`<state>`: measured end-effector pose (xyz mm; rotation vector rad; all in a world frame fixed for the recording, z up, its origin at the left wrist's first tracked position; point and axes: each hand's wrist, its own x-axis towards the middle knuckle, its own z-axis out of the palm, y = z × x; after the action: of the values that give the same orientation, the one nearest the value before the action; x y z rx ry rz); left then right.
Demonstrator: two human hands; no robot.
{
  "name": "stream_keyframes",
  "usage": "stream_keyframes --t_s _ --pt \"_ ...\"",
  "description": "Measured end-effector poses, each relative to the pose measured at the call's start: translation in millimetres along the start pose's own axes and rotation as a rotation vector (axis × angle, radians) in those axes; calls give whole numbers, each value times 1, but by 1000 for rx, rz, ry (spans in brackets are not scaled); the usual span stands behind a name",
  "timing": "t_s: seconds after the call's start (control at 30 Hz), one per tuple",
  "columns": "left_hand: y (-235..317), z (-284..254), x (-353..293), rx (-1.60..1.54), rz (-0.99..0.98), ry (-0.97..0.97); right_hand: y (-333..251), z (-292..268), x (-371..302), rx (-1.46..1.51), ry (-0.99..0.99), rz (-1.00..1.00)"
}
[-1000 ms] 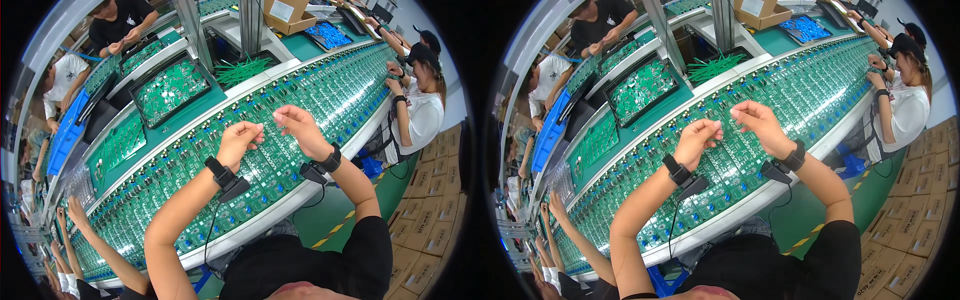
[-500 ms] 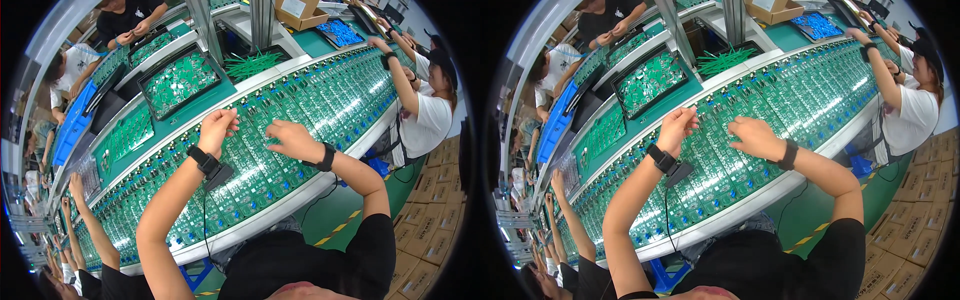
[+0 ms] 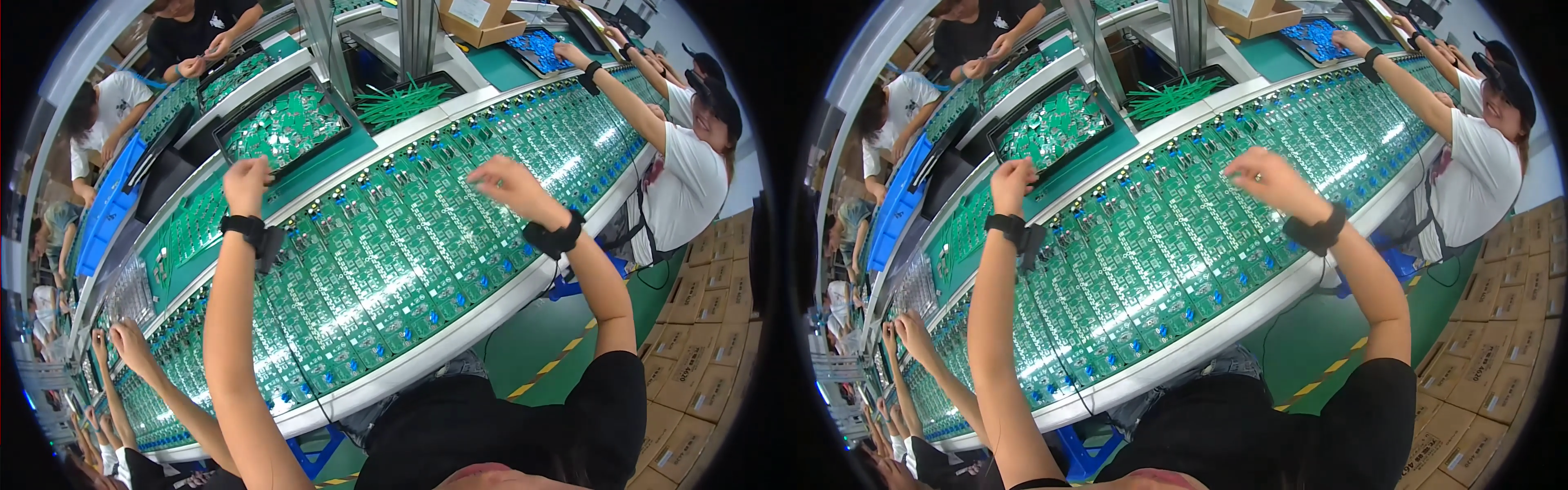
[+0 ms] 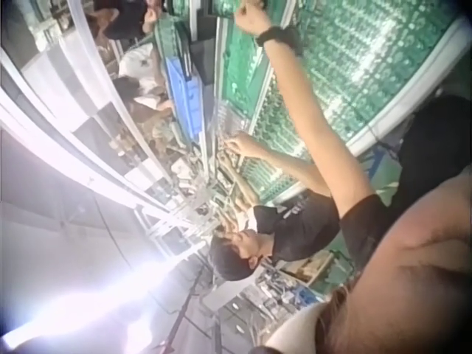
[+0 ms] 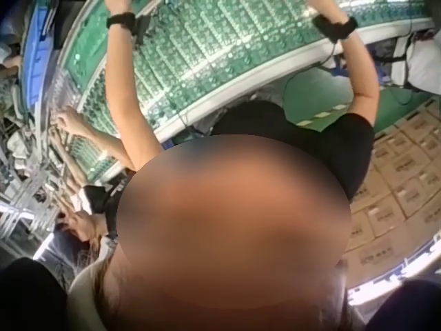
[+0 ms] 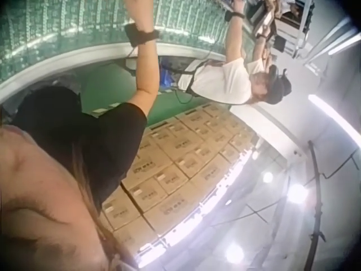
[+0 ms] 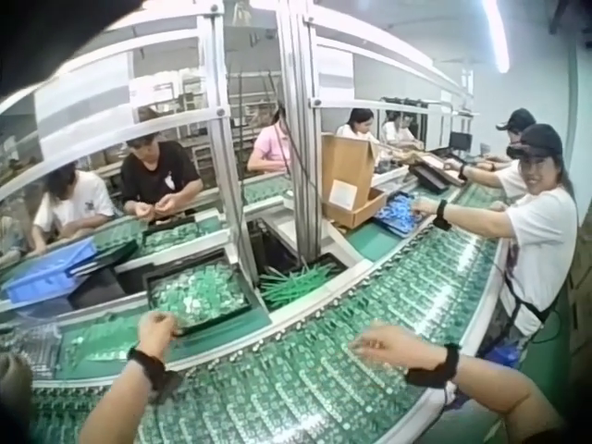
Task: The person picks up a green component from a tray and fits it onto a circuit board on the assembly line. This process is repeated as they retrieve more components from the tray and install them onto the boards.
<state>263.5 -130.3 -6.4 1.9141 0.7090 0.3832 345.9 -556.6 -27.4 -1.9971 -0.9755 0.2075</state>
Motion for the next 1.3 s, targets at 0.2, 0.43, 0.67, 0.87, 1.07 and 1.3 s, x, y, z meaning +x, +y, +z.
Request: stream_keyframes --t_s 0.2,0.43,0.67,0.87,1.07,1.3 --pt "-4 11 19 581 355 13 77 -68 -17 -72 224 323" --pt "-8 25 22 631 388 -13 112 -76 -11 237 254 475" --pt "-5 33 24 557 297 25 114 -70 20 -202 210 317" --pt "-4 37 26 394 325 108 121 -65 34 -282 258 145" --pt "-4 37 28 138 250 86 112 -61 43 -327 243 85" --pt "6 49 16 44 214 18 106 -70 47 -387 99 57"
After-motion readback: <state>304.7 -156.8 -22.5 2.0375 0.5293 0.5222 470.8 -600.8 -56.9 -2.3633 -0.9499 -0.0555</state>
